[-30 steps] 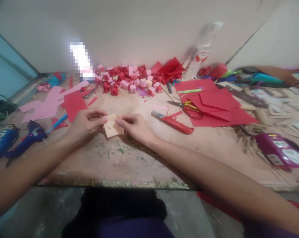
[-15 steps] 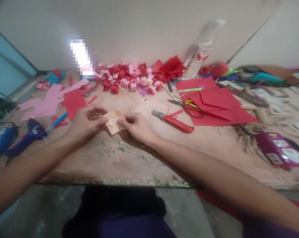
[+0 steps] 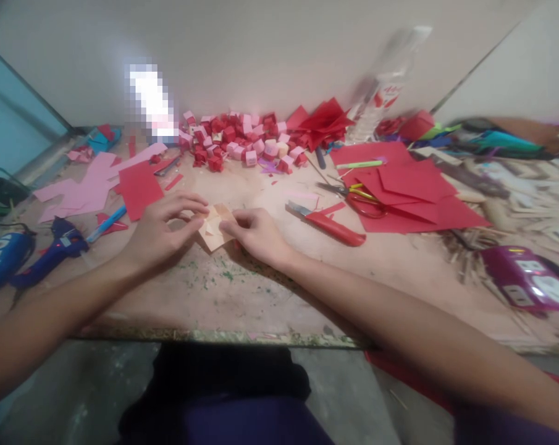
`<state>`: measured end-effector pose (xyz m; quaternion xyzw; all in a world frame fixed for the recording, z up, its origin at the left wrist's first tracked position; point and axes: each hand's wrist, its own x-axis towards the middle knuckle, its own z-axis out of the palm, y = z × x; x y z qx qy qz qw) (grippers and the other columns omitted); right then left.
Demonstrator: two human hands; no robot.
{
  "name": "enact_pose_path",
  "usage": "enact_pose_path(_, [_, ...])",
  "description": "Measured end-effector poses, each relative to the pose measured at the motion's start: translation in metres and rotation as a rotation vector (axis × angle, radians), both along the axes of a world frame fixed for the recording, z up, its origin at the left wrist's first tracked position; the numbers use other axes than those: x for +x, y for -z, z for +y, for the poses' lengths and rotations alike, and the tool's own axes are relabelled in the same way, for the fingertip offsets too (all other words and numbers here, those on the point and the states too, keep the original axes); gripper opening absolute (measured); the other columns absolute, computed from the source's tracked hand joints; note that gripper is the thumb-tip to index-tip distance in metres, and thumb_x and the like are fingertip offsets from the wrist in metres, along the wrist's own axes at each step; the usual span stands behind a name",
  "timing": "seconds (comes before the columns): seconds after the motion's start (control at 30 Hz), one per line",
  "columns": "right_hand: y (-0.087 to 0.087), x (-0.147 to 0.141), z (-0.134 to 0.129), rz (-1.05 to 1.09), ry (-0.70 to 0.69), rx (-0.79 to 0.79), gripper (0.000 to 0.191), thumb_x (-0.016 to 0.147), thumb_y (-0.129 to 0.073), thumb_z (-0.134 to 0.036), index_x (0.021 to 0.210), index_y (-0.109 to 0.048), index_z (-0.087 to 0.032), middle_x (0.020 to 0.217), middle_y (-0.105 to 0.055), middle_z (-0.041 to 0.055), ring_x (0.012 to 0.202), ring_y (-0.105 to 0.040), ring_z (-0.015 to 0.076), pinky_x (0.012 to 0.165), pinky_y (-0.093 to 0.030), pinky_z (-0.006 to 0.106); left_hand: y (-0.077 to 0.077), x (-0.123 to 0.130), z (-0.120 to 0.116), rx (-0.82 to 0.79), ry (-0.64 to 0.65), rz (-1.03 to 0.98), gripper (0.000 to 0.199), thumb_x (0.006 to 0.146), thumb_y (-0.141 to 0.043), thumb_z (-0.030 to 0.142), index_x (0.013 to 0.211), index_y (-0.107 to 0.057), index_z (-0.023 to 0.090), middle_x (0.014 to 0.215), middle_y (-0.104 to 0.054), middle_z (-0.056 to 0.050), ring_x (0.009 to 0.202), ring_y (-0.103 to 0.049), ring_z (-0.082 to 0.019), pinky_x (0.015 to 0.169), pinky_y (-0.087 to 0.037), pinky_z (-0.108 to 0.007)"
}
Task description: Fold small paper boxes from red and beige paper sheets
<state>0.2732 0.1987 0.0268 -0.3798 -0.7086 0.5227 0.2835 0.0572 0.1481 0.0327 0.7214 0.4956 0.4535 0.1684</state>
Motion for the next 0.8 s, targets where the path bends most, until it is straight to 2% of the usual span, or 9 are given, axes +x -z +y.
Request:
enact_pose_path(0.17, [0.001, 0.000, 0.000, -0.007, -0.022, 0.009, 0.035, 0.094, -0.064, -0.043, 0.072, -0.067, -0.016, 0.059, -0.057, -0.0019, 0.054, -0.045, 0.0113, 0.054, -0.032, 0.029, 0.001, -0.001, 0.001, -0.019, 0.007, 0.004, 0.018, 0.093, -0.067, 0.021, 0.108, -0.077, 0.024, 0.120, -0.076, -0.006, 0.109, -0.072, -0.020, 0.082, -0.061, -0.030])
enact_pose_path(0.37, [0.003, -0.001, 0.000, -0.031, -0.053, 0.065, 0.037, 0.095, -0.063, -0.046, 0.072, -0.067, -0.017, 0.058, -0.056, -0.0020, 0.057, -0.045, 0.0125, 0.057, -0.033, 0.029, -0.004, 0.001, -0.001, -0.083, -0.002, -0.027, 0.010, 0.093, -0.072, 0.032, 0.093, -0.076, 0.023, 0.117, -0.075, -0.006, 0.106, -0.071, -0.021, 0.082, -0.060, -0.031])
enact_pose_path(0.57, [0.002, -0.002, -0.002, -0.048, -0.054, 0.100, 0.039, 0.096, -0.062, -0.046, 0.069, -0.065, -0.018, 0.056, -0.053, -0.0025, 0.059, -0.044, 0.0132, 0.058, -0.031, 0.030, -0.006, 0.002, -0.003, -0.140, 0.006, -0.062, 0.007, 0.088, -0.073, 0.028, 0.084, -0.073, 0.022, 0.117, -0.075, -0.006, 0.104, -0.072, -0.021, 0.083, -0.059, -0.032])
enact_pose_path(0.7, [0.000, -0.001, -0.002, -0.036, -0.008, 0.079, 0.037, 0.096, -0.062, -0.044, 0.070, -0.064, -0.018, 0.056, -0.052, -0.0029, 0.057, -0.043, 0.0125, 0.057, -0.031, 0.029, -0.013, 0.004, -0.006, -0.154, 0.001, -0.186, 0.008, 0.086, -0.072, 0.025, 0.080, -0.069, 0.021, 0.114, -0.075, -0.006, 0.102, -0.071, -0.020, 0.082, -0.059, -0.031])
enact_pose_path(0.8, [-0.001, -0.001, -0.002, -0.032, 0.005, 0.068, 0.036, 0.095, -0.064, -0.042, 0.069, -0.063, -0.018, 0.057, -0.051, -0.0033, 0.056, -0.041, 0.0115, 0.057, -0.031, 0.029, -0.018, 0.004, -0.005, -0.186, -0.072, -0.313, 0.011, 0.085, -0.072, 0.027, 0.079, -0.066, 0.021, 0.103, -0.076, -0.004, 0.093, -0.070, -0.019, 0.077, -0.058, -0.031])
